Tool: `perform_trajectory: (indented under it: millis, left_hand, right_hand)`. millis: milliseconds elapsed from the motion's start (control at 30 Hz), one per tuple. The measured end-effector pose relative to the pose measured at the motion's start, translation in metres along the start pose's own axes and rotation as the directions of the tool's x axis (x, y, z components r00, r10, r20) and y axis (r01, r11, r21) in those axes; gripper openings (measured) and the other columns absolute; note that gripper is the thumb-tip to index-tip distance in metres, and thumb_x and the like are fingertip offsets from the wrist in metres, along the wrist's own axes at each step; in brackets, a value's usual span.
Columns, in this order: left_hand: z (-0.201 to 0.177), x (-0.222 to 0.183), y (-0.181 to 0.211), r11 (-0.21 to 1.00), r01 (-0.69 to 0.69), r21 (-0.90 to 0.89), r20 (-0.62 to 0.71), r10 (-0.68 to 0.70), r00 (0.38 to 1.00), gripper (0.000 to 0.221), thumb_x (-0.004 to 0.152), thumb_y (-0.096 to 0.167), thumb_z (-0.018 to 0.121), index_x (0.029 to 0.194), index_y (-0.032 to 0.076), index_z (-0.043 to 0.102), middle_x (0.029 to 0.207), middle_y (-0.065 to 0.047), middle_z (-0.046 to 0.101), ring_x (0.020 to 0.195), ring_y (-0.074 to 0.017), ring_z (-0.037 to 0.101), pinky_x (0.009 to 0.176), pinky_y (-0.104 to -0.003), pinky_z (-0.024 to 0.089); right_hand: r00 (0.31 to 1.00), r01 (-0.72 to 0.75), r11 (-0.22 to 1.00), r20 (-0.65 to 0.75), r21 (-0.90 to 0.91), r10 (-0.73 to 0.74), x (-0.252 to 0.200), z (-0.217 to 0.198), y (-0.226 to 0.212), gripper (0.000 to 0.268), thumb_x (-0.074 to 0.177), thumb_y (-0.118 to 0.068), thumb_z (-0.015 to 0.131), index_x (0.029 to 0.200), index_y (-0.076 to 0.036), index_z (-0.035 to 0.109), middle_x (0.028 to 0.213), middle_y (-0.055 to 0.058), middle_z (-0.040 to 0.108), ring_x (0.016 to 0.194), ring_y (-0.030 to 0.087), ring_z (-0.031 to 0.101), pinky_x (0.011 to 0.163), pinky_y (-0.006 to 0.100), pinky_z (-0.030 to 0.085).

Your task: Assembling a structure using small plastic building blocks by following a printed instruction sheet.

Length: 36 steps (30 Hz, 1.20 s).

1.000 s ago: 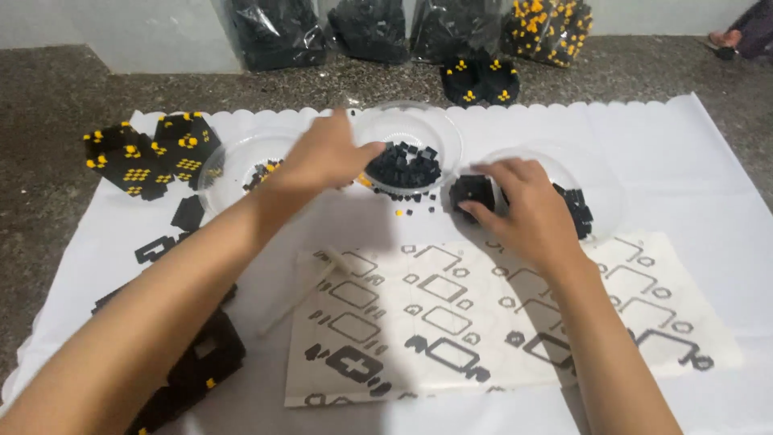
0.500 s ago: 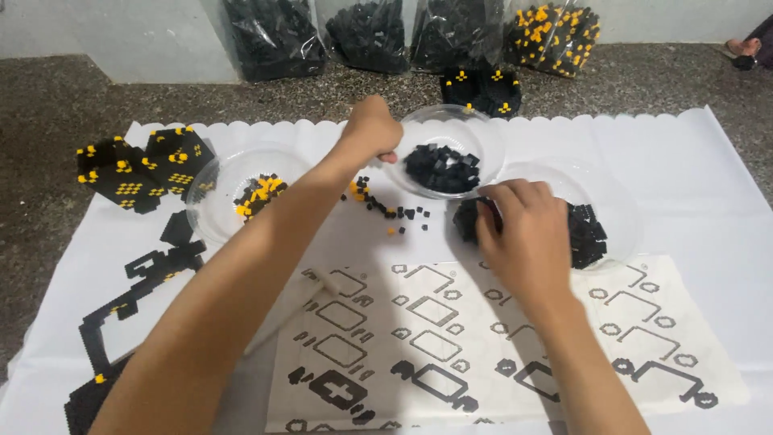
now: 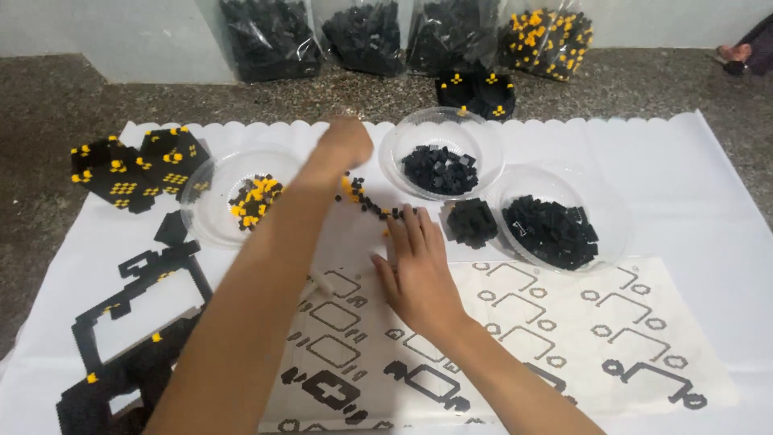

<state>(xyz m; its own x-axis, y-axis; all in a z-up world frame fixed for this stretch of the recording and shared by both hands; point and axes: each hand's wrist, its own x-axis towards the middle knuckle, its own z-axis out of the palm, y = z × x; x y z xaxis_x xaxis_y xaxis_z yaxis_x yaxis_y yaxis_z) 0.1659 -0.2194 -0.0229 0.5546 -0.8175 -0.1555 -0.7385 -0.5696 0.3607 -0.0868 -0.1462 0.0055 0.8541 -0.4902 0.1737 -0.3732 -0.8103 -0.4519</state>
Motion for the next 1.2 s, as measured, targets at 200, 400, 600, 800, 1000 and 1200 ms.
perform_trajectory:
  millis: [200,400,600,800,1000,1200]
  left_hand:
    - [0.039,-0.021,0.015,0.991,0.119,0.059,-0.057,-0.116,0.992,0.027,0.085,0.017,0.049,0.094,0.002,0.07,0.089,-0.018,0.07,0.091,-0.0327,0.068,0.08,-0.054,0.055]
    - [0.025,-0.119,0.039,0.996,-0.024,-0.084,-0.442,-0.015,0.897,0.052,0.101,0.019,0.037,0.137,-0.017,0.03,0.144,-0.036,0.028,0.137,-0.0455,0.023,0.108,-0.066,0.016]
    - [0.046,-0.109,0.019,0.984,-0.013,-0.177,-0.354,-0.051,0.934,0.062,0.102,0.035,0.03,0.137,-0.015,0.026,0.139,-0.035,0.031,0.135,-0.0474,0.026,0.107,-0.059,0.027]
    - [0.035,-0.131,0.039,0.961,-0.203,-0.19,-0.303,0.14,0.943,0.052,0.101,0.023,0.028,0.138,-0.012,0.029,0.142,-0.034,0.03,0.136,-0.047,0.023,0.111,-0.057,0.022]
    - [0.051,-0.102,0.021,0.883,-0.287,-0.371,-0.207,0.223,0.953,0.055,0.101,0.035,0.02,0.142,0.001,0.033,0.146,-0.02,0.035,0.141,-0.0324,0.024,0.116,-0.044,0.015]
    - [0.055,-0.095,0.022,0.875,-0.341,-0.345,-0.159,0.304,0.939,0.051,0.101,0.026,0.032,0.147,0.005,0.026,0.153,-0.014,0.026,0.144,-0.028,0.018,0.119,-0.043,0.009]
  right_hand:
    - [0.997,-0.046,0.998,0.057,-0.035,0.048,0.005,0.03,0.024,0.052,0.097,-0.029,0.042,0.137,0.005,0.038,0.144,0.032,0.028,0.138,0.044,0.022,0.111,0.052,0.019]
    - [0.994,-0.104,0.991,-0.035,0.083,0.107,0.007,0.022,0.023,0.05,0.096,-0.02,0.043,0.138,0.006,0.036,0.147,0.031,0.025,0.137,0.042,0.024,0.113,0.048,0.019]
    - [0.993,-0.11,0.98,0.05,0.166,0.103,0.008,0.017,0.029,0.056,0.096,-0.017,0.033,0.143,0.011,0.023,0.151,0.032,0.016,0.142,0.038,0.013,0.113,0.047,0.005]
    - [0.993,-0.112,0.969,0.066,0.222,0.099,0.009,0.013,0.03,0.057,0.092,-0.008,0.031,0.143,0.013,0.018,0.152,0.032,0.011,0.143,0.036,0.01,0.115,0.045,0.002]
    - [0.97,-0.17,0.835,-0.062,0.524,0.236,0.005,0.007,0.029,0.054,0.088,0.004,0.03,0.142,0.011,0.026,0.146,0.032,0.028,0.138,0.04,0.025,0.113,0.05,0.016]
    - [0.928,-0.247,0.774,-0.088,0.583,0.362,0.007,0.006,0.03,0.058,0.087,0.003,0.03,0.144,0.003,0.028,0.145,0.027,0.034,0.137,0.038,0.028,0.112,0.049,0.021]
